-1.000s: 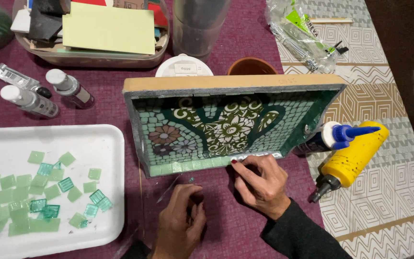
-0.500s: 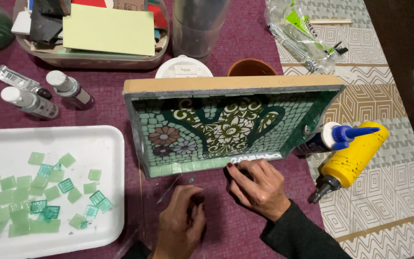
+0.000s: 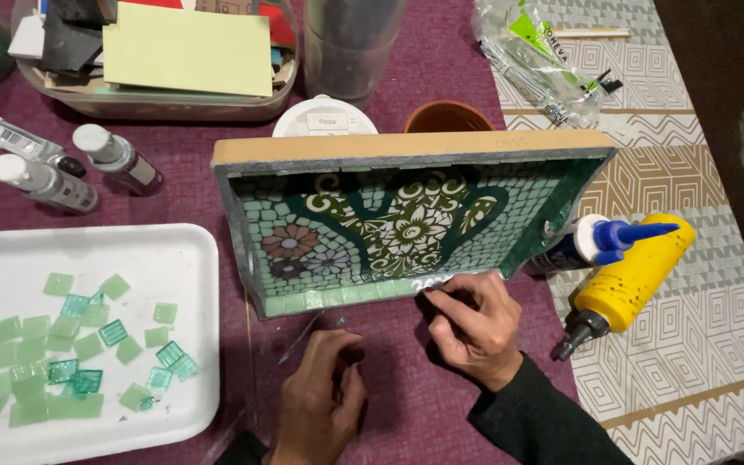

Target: Applying glue and placing small glass mosaic tiles onto a decorative tray.

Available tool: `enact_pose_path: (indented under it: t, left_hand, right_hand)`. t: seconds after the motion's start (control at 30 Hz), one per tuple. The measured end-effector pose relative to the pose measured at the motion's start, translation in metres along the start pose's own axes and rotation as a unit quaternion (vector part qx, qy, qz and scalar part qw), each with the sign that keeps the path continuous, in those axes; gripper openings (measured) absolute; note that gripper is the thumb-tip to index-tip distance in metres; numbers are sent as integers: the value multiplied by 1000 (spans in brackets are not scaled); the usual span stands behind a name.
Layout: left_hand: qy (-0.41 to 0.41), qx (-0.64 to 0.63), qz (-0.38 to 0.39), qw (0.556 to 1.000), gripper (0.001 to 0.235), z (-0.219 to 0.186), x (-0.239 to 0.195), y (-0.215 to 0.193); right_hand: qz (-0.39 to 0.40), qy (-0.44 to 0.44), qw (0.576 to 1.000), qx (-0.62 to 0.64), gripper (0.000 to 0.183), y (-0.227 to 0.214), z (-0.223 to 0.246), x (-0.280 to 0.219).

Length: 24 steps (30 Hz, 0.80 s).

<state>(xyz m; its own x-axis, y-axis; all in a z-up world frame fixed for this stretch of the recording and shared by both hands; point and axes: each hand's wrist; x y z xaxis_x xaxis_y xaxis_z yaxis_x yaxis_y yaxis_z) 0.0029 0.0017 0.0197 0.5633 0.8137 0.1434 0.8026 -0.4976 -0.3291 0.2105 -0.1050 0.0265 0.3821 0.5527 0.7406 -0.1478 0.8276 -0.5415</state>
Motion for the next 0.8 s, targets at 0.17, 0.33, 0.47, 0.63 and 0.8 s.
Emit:
enact_pose_path:
  t: [0.17,0.33,0.47,0.63,0.8]
  left_hand:
    - [16,-8,-5,1000,44,-2,1,-1]
    - [22,-14,-4,1000,44,-3,3,-1]
    - [22,-20,-10,1000,42,-7,3,-3]
    - [41,-38,-16,998,39,-9,3,-1]
    - [133,16,-79,988,48,-18,-1,-10]
  right_hand:
    - [50,-106,992,-42,26,0,0,-2]
    - [81,-111,989,-61,33,2,7,5]
    - [99,-84,989,-68,35,3,15,13]
    - [115,-82,988,-67,34,1,14,12]
    - [121,-95,987,-45,39,-1,22,12]
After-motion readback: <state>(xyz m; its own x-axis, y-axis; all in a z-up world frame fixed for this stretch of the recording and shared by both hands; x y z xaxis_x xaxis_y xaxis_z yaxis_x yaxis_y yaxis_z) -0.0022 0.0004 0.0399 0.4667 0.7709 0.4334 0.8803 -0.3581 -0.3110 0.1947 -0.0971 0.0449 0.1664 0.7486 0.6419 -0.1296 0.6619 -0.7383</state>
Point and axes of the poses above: each hand's wrist, its own x-axis towards the middle knuckle, its own y-axis out of the palm, z = x × y, and after that the axes turned 11 degrees about -z, right-handed
